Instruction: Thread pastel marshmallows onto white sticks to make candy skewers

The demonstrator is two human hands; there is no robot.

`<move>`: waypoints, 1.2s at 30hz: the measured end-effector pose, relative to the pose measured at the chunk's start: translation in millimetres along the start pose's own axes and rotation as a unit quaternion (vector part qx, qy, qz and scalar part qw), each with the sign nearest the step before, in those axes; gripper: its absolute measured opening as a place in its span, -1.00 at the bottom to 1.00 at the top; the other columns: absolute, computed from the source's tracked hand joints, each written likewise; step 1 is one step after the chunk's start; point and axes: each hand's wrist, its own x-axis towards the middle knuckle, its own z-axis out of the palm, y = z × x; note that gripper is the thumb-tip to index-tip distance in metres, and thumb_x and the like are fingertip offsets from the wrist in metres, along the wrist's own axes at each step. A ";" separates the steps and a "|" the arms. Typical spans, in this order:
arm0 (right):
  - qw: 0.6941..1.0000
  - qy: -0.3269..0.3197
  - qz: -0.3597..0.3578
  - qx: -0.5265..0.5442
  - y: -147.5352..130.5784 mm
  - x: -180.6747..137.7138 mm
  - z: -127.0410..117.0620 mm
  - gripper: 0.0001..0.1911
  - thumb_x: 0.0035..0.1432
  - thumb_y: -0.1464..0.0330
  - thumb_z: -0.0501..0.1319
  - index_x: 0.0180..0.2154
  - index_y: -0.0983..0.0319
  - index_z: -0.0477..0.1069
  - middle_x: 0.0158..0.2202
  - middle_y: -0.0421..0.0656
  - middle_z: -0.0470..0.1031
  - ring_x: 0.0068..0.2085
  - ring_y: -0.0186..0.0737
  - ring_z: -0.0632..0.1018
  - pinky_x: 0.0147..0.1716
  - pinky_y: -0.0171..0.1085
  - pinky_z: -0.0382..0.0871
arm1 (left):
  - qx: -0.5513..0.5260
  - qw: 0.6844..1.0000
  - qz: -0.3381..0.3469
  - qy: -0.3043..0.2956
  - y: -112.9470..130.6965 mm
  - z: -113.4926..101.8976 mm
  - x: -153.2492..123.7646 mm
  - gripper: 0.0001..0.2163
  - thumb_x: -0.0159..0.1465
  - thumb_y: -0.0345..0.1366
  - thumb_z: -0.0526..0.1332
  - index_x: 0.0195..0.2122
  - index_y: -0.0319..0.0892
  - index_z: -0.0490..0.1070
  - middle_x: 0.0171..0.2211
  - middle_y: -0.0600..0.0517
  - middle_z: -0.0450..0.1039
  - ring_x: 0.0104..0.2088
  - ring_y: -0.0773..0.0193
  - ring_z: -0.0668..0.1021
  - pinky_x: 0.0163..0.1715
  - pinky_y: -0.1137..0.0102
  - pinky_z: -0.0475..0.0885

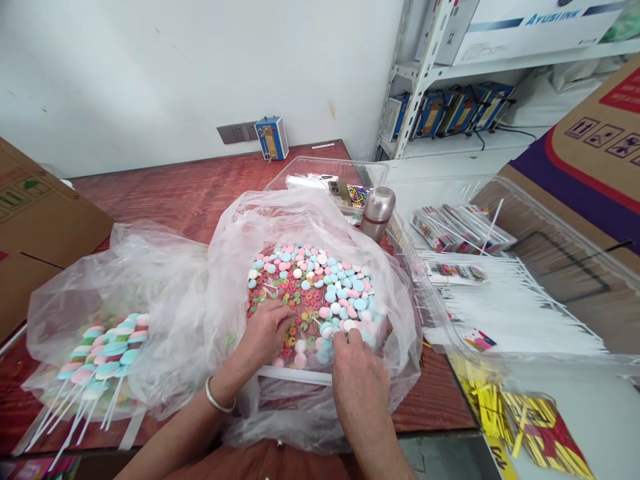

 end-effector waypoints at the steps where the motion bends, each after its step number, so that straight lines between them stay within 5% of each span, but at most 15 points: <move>1: 1.000 -0.004 -0.001 0.002 -0.2 -1.1 0.5 -0.78 0.28 0.54 0.11 -0.20 0.16 0.47 -0.25 -0.12 0.47 -0.31 -0.15 0.59 -0.53 -0.25 -0.05 | 0.006 1.000 0.006 -0.005 2.4 2.5 1.6 -0.82 0.29 -0.46 0.18 -0.25 -0.15 0.59 -0.30 -0.06 0.54 -0.22 0.11 0.50 -0.15 0.22 0.38; 9: 1.000 -0.025 -0.009 -0.002 4.7 -14.1 2.7 -0.81 0.27 0.53 0.15 -0.27 0.15 0.47 -0.29 -0.14 0.48 -0.36 -0.20 0.57 -0.54 -0.26 -0.08 | 0.068 0.997 -0.006 -0.046 -1.6 -2.5 -6.6 -0.82 0.29 -0.47 0.16 -0.23 -0.16 0.57 -0.25 -0.10 0.52 -0.17 0.06 0.50 -0.10 0.17 0.36; 16: 0.999 -0.010 -0.047 -0.007 0.2 -16.6 9.6 -0.81 0.34 0.45 0.10 -0.27 0.16 0.46 -0.29 -0.16 0.48 -0.37 -0.22 0.57 -0.55 -0.27 -0.11 | 0.087 0.996 -0.031 -0.015 3.6 -9.5 -30.1 -0.82 0.29 -0.46 0.17 -0.14 -0.15 0.51 -0.21 -0.06 0.48 -0.13 0.09 0.45 -0.10 0.21 0.36; 20: 0.998 -0.019 -0.068 -0.008 -10.9 -15.2 8.0 -0.83 0.29 0.51 0.13 -0.25 0.17 0.45 -0.28 -0.16 0.47 -0.35 -0.20 0.58 -0.54 -0.27 -0.08 | 0.084 0.996 -0.035 -0.018 10.3 -0.1 -29.7 -0.93 0.28 -0.37 0.24 -0.31 -0.16 0.52 -0.27 -0.05 0.47 -0.16 0.07 0.44 -0.11 0.18 0.34; 28: 0.997 -0.013 -0.073 0.010 -20.6 -13.0 6.4 -0.81 0.27 0.55 0.14 -0.22 0.17 0.45 -0.24 -0.12 0.48 -0.29 -0.17 0.58 -0.51 -0.28 0.02 | -0.075 0.994 -0.079 0.003 0.7 3.7 -26.6 -0.88 0.19 -0.50 0.28 -0.33 -0.14 0.54 -0.32 0.03 0.58 -0.19 0.17 0.52 -0.08 0.25 0.35; 36: 0.998 -0.010 -0.066 0.016 -23.9 -11.8 0.6 -0.81 0.26 0.56 0.16 -0.24 0.18 0.46 -0.26 -0.13 0.50 -0.30 -0.16 0.60 -0.51 -0.28 0.03 | -0.142 0.977 -0.157 0.015 2.4 -1.1 -26.7 -0.93 0.20 -0.39 0.28 -0.30 -0.14 0.55 -0.33 0.03 0.61 -0.25 0.20 0.58 -0.18 0.31 0.42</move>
